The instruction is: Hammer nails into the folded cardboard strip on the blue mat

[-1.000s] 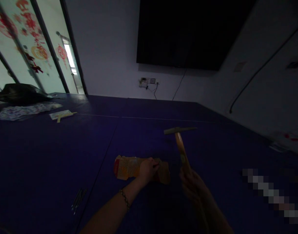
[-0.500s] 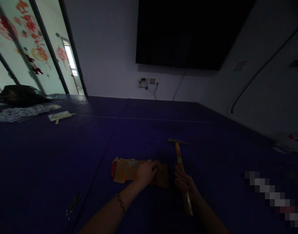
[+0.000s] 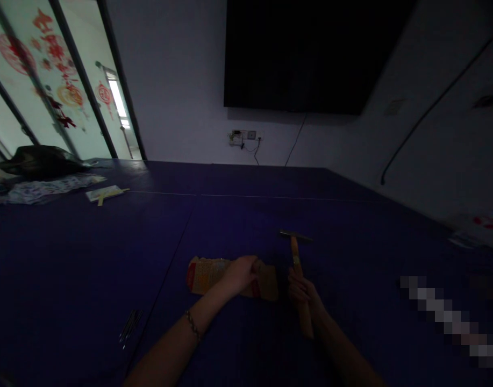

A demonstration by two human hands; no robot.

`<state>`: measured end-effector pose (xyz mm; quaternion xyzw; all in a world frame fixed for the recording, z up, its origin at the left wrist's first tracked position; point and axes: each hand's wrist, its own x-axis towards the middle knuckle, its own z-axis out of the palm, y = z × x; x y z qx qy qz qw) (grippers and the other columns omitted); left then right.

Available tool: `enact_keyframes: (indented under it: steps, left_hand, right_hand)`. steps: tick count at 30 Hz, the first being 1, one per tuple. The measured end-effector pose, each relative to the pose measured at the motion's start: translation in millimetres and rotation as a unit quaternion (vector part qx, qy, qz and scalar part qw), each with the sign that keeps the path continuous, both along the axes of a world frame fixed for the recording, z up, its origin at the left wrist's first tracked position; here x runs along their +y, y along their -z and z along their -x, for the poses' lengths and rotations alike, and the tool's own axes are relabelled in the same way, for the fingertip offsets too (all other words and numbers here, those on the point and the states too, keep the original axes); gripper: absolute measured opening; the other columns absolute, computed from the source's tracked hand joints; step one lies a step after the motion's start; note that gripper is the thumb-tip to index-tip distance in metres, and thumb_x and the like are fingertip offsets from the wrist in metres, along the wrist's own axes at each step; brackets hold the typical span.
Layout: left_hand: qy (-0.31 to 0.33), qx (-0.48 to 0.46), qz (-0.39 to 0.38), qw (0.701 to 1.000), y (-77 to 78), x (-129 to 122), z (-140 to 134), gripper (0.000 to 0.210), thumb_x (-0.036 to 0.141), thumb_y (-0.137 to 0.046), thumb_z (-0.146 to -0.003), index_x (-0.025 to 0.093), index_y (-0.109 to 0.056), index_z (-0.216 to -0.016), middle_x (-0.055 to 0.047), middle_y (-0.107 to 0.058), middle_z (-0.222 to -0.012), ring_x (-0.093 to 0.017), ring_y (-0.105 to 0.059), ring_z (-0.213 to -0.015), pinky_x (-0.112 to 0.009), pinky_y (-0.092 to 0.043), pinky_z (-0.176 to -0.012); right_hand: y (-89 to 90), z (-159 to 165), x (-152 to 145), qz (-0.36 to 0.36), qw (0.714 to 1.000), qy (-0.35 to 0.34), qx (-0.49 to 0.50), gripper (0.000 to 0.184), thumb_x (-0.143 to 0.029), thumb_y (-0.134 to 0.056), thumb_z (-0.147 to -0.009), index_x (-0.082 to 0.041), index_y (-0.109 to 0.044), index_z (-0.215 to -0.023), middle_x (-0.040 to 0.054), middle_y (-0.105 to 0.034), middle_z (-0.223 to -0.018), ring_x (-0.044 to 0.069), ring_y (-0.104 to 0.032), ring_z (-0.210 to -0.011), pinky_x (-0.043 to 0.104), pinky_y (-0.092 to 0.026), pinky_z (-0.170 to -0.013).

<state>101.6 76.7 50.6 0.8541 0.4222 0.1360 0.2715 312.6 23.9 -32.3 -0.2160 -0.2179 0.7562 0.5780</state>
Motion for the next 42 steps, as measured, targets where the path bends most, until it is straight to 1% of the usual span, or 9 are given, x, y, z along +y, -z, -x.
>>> enact_keyframes:
  steps: [5,9,13,16,20,27,32,38,42]
  left_hand:
    - [0.02,-0.059,-0.038,0.997,-37.0,-15,41,0.02,0.015,-0.053,-0.073,0.018,-0.063,-0.09,-0.003,-0.064,-0.09,-0.014,-0.058,-0.08,-0.022,-0.043,-0.072]
    - [-0.054,-0.053,-0.033,0.997,-49.0,-31,100,0.014,0.019,-0.053,-0.072,0.017,-0.066,-0.077,-0.002,-0.066,-0.08,-0.015,-0.059,-0.075,-0.023,-0.042,-0.07]
    - [-0.196,-0.068,0.005,0.978,-41.1,-50,169,0.017,0.023,-0.051,-0.071,0.016,-0.067,-0.071,-0.003,-0.068,-0.077,-0.016,-0.061,-0.073,-0.021,-0.043,-0.067]
    - [-0.349,-0.055,0.042,0.934,-26.4,-67,216,0.018,0.023,-0.052,-0.068,0.015,-0.067,-0.071,-0.004,-0.069,-0.076,-0.019,-0.062,-0.073,-0.022,-0.044,-0.066]
    - [-0.449,-0.008,0.045,0.892,-5.9,-88,253,0.02,0.025,-0.051,-0.068,0.015,-0.067,-0.072,-0.005,-0.069,-0.078,-0.022,-0.063,-0.077,-0.023,-0.044,-0.064]
    - [-0.429,0.063,0.063,0.899,3.4,-97,255,0.024,0.027,-0.045,-0.074,0.016,-0.067,-0.074,-0.006,-0.069,-0.079,-0.02,-0.063,-0.079,-0.022,-0.04,-0.06]
    - [-0.425,0.117,0.087,0.893,0.1,-93,250,0.026,0.026,-0.043,-0.076,0.016,-0.066,-0.074,-0.007,-0.069,-0.079,-0.02,-0.063,-0.077,-0.022,-0.038,-0.058]
    - [-0.438,0.166,0.103,0.878,-7.0,-90,246,0.022,0.023,-0.045,-0.073,0.016,-0.066,-0.071,-0.009,-0.068,-0.077,-0.019,-0.063,-0.073,-0.021,-0.036,-0.054]
    - [-0.446,0.152,0.112,0.875,-3.4,-86,248,0.02,0.024,-0.047,-0.069,0.016,-0.064,-0.065,-0.01,-0.067,-0.072,-0.022,-0.063,-0.07,-0.023,-0.035,-0.052]
  right_hand:
    - [-4.6,3,-5,0.019,1.0,0.009,0.015,0.023,-0.014,-0.057,-0.073,-0.019,-0.04,-0.059,-0.0132,-0.027,-0.037,-0.001,-0.015,-0.026,0.008,-0.024,-0.026]
    - [-5.3,2,-4,0.036,0.999,0.013,0.018,0.022,-0.013,-0.058,-0.072,-0.019,-0.04,-0.062,-0.0136,-0.027,-0.037,-0.002,-0.016,-0.025,0.007,-0.022,-0.026]
    - [-7.3,2,-5,0.052,0.998,0.019,0.02,0.021,-0.012,-0.059,-0.071,-0.02,-0.04,-0.065,-0.014,-0.029,-0.038,-0.002,-0.017,-0.025,0.006,-0.021,-0.026]
    - [-6.1,1,-6,0.064,0.997,0.025,0.019,0.021,-0.012,-0.06,-0.07,-0.02,-0.041,-0.066,-0.0138,-0.03,-0.038,-0.002,-0.02,-0.025,0.006,-0.023,-0.027]
    - [3.2,-3,-2,0.063,0.997,0.029,-0.015,0.018,-0.013,-0.061,-0.069,-0.02,-0.045,-0.069,-0.0137,-0.028,-0.038,-0.001,-0.019,-0.025,0.007,-0.024,-0.026]
    - [12.6,-10,7,0.053,0.998,0.006,-0.02,0.022,-0.012,-0.067,-0.062,-0.018,-0.047,-0.061,-0.0153,-0.019,-0.034,-0.002,-0.006,-0.025,0.006,-0.018,-0.024]
    - [15.2,-10,7,0.043,0.999,0.002,-0.011,0.016,-0.012,-0.063,-0.067,-0.019,-0.048,-0.066,-0.0142,-0.027,-0.035,-0.002,-0.009,-0.025,0.006,-0.021,-0.025]
    - [14.8,-7,5,0.028,1.0,-0.003,-0.003,0.021,-0.013,-0.061,-0.069,-0.019,-0.043,-0.061,-0.0139,-0.026,-0.035,-0.001,-0.009,-0.025,0.007,-0.019,-0.024]
    - [7.5,-4,2,0.034,0.999,-0.006,-0.01,0.023,-0.014,-0.059,-0.071,-0.019,-0.04,-0.06,-0.013,-0.029,-0.037,-0.001,-0.011,-0.026,0.008,-0.023,-0.025]
